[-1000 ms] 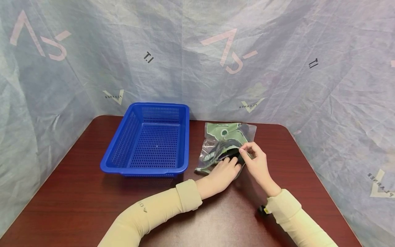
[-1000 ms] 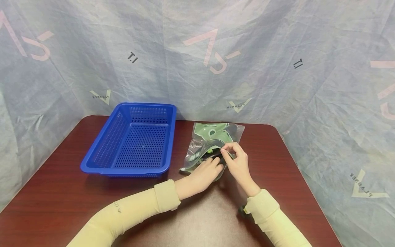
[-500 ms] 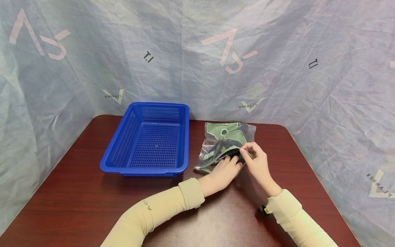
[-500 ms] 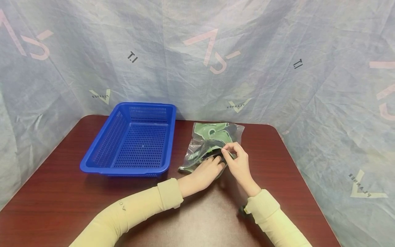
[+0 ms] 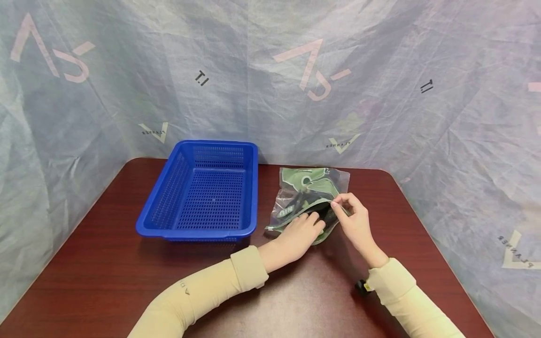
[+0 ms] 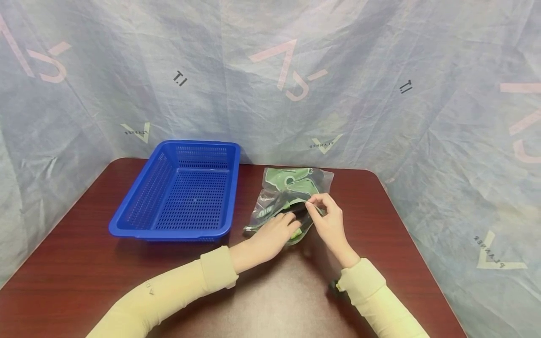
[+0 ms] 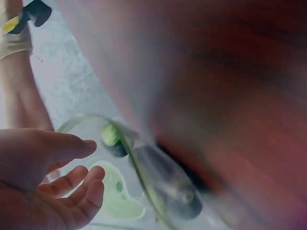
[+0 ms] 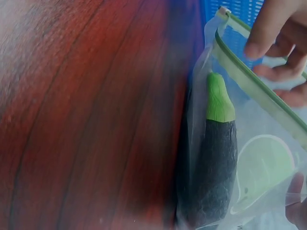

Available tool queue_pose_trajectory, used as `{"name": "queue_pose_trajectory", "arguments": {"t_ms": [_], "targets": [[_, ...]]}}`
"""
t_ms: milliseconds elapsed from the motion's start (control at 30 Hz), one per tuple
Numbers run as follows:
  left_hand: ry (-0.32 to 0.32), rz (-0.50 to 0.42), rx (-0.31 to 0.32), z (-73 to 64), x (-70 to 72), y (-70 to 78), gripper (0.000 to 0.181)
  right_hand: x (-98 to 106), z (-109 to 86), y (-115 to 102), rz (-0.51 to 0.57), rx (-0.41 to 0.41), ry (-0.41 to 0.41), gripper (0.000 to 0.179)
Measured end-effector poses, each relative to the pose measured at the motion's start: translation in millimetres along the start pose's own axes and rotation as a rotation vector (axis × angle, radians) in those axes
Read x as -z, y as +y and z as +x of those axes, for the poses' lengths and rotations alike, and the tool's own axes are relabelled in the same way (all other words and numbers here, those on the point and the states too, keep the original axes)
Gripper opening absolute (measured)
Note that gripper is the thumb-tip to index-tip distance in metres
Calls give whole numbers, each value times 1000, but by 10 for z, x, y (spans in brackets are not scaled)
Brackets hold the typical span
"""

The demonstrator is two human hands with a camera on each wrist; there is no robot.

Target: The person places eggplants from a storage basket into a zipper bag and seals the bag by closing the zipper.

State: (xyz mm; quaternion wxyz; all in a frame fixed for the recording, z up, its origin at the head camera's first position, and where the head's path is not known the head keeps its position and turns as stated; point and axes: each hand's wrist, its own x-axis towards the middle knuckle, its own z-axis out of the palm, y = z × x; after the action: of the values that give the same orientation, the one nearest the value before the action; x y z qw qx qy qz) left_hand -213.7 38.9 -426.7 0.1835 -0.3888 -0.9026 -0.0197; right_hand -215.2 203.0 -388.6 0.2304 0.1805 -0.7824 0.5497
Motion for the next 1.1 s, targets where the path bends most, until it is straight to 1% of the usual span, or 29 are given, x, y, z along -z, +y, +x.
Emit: {"name": "queue_pose_trajectory", "arguments": {"t_ms": [100, 200, 300, 367, 400, 500, 567, 633, 700, 800, 867, 967, 1100], "targets": [[28, -51, 12, -92, 115, -57, 18, 11, -1, 1, -7, 5, -3, 8], [61, -83, 37, -186, 236, -117, 26, 11, 2, 7, -17, 16, -1, 8], [89, -62, 93, -266, 329, -167, 32, 14, 3, 12, -22, 19, 2, 7], [85, -30, 147, -316, 362, -188, 36, 19, 3, 13, -27, 16, 3, 7], [73, -11, 171, -341, 366, -195, 36, 22, 2, 12, -28, 16, 4, 7], [6, 67, 232, -416, 344, -205, 35, 39, -1, 5, -37, 15, 6, 8], [-28, 131, 262, -461, 301, -208, 30, 57, -5, 3, -44, 15, 8, 8], [-44, 185, 287, -494, 257, -206, 21, 83, -11, 4, -51, 12, 10, 7], [-35, 218, 307, -514, 223, -198, 12, 117, -19, 5, -63, 8, 12, 8], [-34, 233, 314, -536, 196, -186, 3, 167, -31, 12, -63, -3, 12, 7], [-35, 234, 304, -549, 179, -185, 5, 197, -42, 15, -62, -12, 15, 7], [-25, 234, 272, -570, 149, -192, 9, 239, -65, 12, -57, -27, 24, 7], [20, 212, 217, -600, 105, -208, 8, 290, -107, -6, -88, -30, 31, 8]]}}
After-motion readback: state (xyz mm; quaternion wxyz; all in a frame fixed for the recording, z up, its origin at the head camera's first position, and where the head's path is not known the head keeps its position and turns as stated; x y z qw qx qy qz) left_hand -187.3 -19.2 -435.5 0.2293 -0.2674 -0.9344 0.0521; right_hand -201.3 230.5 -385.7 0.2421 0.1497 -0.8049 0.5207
